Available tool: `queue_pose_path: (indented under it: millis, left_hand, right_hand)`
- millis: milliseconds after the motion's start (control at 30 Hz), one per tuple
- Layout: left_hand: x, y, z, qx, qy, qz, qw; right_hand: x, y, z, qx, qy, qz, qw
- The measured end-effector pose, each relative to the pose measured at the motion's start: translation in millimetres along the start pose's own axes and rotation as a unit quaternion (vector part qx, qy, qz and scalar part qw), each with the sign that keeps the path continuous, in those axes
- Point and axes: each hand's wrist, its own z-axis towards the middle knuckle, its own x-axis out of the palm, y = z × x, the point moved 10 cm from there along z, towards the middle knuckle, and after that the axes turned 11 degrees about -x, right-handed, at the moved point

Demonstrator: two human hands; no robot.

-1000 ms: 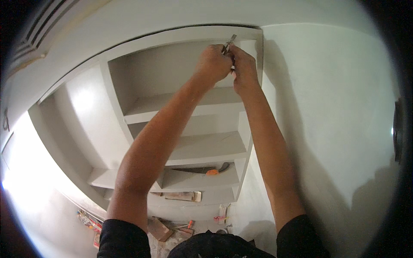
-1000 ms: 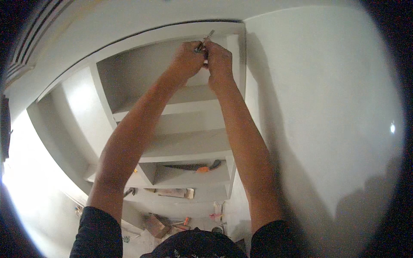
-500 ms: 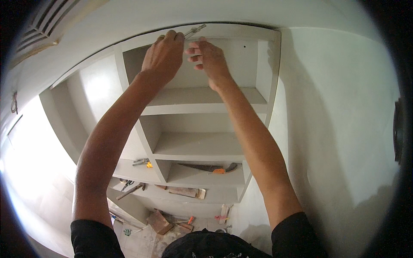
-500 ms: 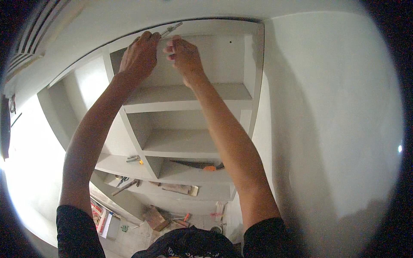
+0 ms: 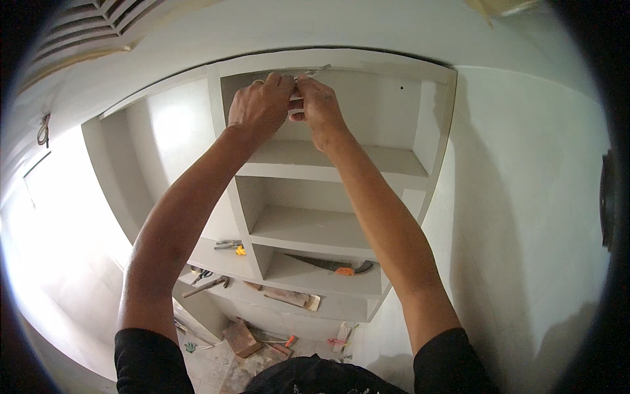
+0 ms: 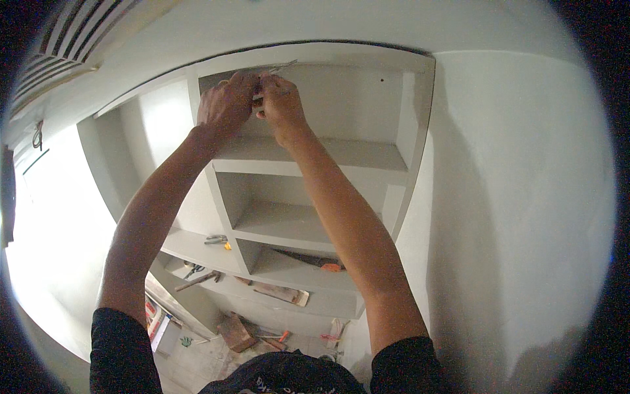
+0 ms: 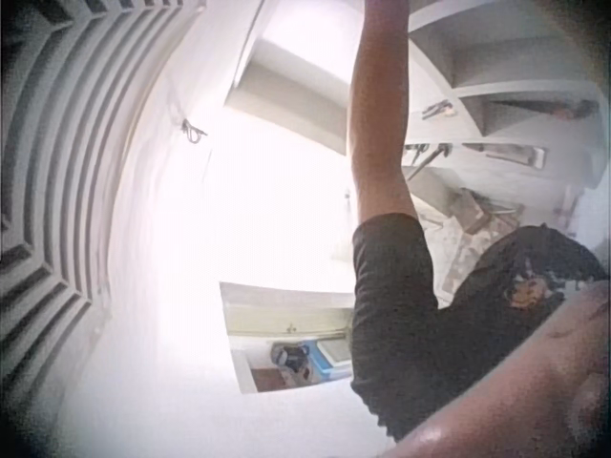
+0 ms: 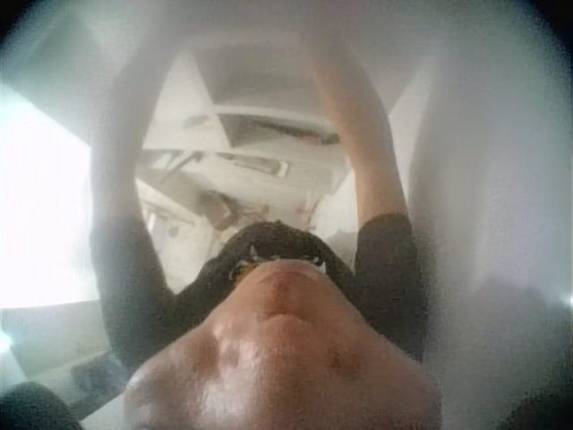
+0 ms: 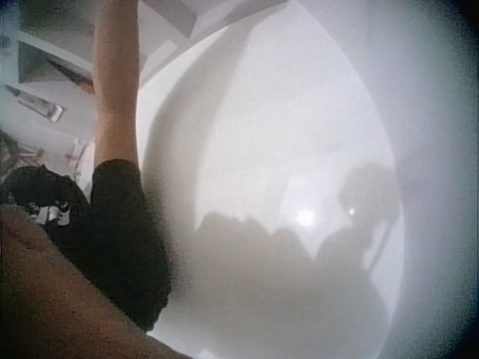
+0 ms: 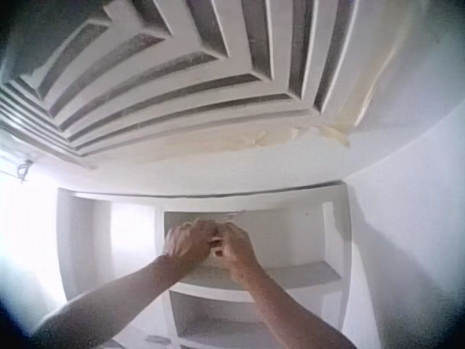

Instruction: The person clears debris from a white wall cabinet, then uses a screwdriver to fasten screws into the top edge of the cabinet. The person handles a cardboard box, a cloth, and a screwdriver during the task.

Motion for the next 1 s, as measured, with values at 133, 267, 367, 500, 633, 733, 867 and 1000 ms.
queue_pose_path:
  millis: [133,267,367,500,633,733,867,1000]
  left_hand:
    - [-1,-19,12,0.024,-0.02,0.003,1.0]
    - [-5,-29,36,0.032,-0.001,0.016,0.999]
    - [-9,-51,48,0.071,-0.035,0.026,0.997]
    - [-10,-60,59,0.099,-0.064,0.044,0.992]
    - [-4,-70,69,0.088,-0.009,0.063,0.994]
    - [-6,-75,71,0.092,-0.004,0.066,0.994]
    - [-5,-79,75,0.093,-0.006,0.057,0.994]
    - [-5,-79,81,0.102,0.028,0.055,0.993]
  right_hand:
    - [-24,6,27,-0.249,-0.016,-0.176,0.952]
    - [-36,19,32,-0.229,-0.104,-0.124,0.96]
    - [-53,30,33,-0.24,-0.123,-0.148,0.951]
    - [-55,31,34,-0.188,-0.125,-0.026,0.974]
    - [-65,33,37,-0.189,-0.141,-0.009,0.972]
    - [-72,37,39,-0.213,-0.185,-0.055,0.958]
    - [-81,30,50,-0.235,-0.175,-0.098,0.951]
    - [-80,36,50,-0.23,-0.197,-0.104,0.947]
